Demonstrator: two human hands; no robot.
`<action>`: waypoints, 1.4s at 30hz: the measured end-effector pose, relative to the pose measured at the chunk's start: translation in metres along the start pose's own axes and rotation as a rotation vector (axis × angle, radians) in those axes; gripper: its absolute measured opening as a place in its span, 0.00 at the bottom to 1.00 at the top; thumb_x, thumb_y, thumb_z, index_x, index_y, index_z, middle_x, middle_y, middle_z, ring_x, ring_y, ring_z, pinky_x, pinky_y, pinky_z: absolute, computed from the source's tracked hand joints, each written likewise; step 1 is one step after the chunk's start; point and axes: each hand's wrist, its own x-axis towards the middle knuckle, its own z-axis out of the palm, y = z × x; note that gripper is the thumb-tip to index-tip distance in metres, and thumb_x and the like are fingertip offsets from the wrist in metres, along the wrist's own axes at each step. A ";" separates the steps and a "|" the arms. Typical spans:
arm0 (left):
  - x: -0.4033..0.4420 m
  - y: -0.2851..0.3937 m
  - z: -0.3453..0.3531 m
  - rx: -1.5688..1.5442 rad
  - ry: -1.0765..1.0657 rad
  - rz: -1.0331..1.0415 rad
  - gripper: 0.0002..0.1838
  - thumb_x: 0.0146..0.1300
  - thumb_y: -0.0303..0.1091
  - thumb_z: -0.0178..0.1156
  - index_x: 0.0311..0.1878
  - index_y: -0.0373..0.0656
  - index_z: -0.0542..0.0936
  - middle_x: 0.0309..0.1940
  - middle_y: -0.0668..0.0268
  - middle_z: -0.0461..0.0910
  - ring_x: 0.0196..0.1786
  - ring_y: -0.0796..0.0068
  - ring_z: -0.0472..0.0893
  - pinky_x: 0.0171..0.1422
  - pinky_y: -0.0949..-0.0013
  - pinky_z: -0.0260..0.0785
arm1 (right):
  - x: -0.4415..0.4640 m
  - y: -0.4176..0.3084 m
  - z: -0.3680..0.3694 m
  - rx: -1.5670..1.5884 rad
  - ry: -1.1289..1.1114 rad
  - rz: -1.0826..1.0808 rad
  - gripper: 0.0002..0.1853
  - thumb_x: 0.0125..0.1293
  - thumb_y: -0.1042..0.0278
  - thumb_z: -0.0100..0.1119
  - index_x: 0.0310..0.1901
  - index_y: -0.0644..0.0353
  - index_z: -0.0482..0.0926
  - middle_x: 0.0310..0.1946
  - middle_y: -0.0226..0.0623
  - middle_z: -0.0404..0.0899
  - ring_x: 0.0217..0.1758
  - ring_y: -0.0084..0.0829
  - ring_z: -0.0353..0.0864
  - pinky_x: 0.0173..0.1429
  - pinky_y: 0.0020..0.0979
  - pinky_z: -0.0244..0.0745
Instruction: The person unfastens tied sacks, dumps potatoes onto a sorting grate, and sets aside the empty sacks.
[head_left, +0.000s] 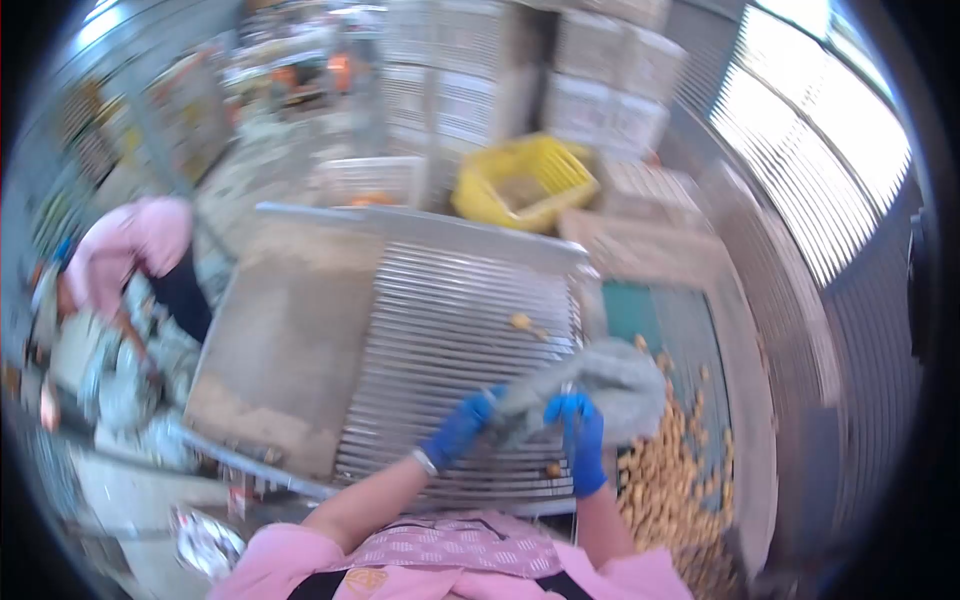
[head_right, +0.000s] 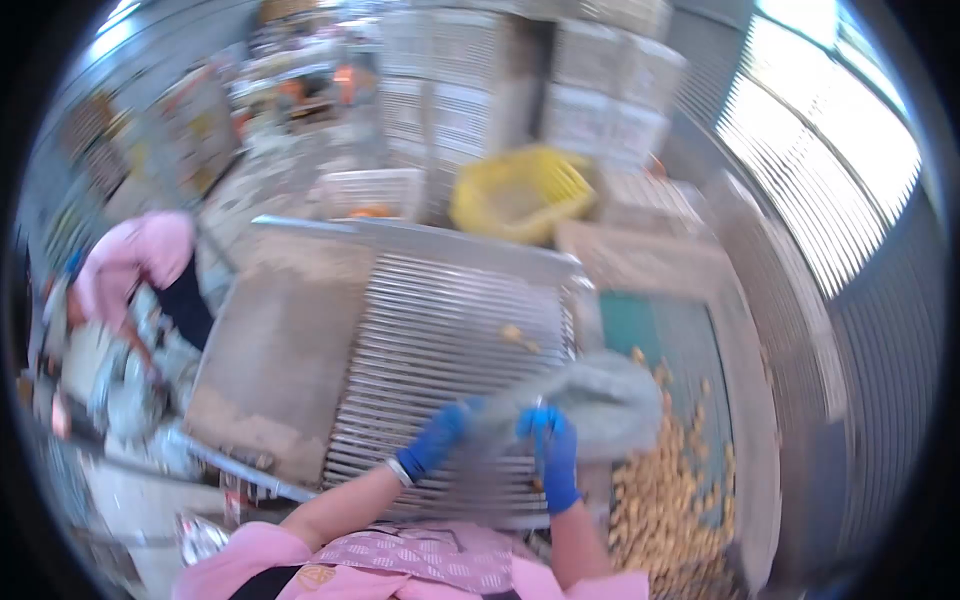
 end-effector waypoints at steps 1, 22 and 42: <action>-0.016 -0.028 0.006 0.176 -0.078 0.086 0.20 0.77 0.47 0.50 0.60 0.42 0.76 0.48 0.70 0.79 0.46 0.78 0.77 0.54 0.68 0.72 | -0.001 0.021 0.007 -0.181 -0.087 -0.083 0.13 0.75 0.61 0.56 0.36 0.59 0.81 0.37 0.36 0.83 0.39 0.31 0.81 0.51 0.35 0.77; -0.012 -0.040 0.130 0.277 -0.176 0.371 0.10 0.74 0.34 0.55 0.54 0.43 0.74 0.46 0.69 0.75 0.49 0.77 0.73 0.56 0.69 0.71 | -0.002 -0.004 -0.006 -0.164 -0.102 -0.172 0.14 0.72 0.66 0.58 0.50 0.68 0.83 0.47 0.41 0.86 0.44 0.25 0.83 0.54 0.28 0.75; 0.084 -0.062 0.124 0.647 -0.195 0.287 0.20 0.74 0.50 0.53 0.45 0.40 0.78 0.37 0.57 0.79 0.42 0.65 0.79 0.45 0.60 0.73 | 0.036 0.072 -0.040 0.000 0.151 0.391 0.17 0.74 0.57 0.54 0.57 0.59 0.73 0.41 0.35 0.80 0.42 0.27 0.80 0.52 0.30 0.75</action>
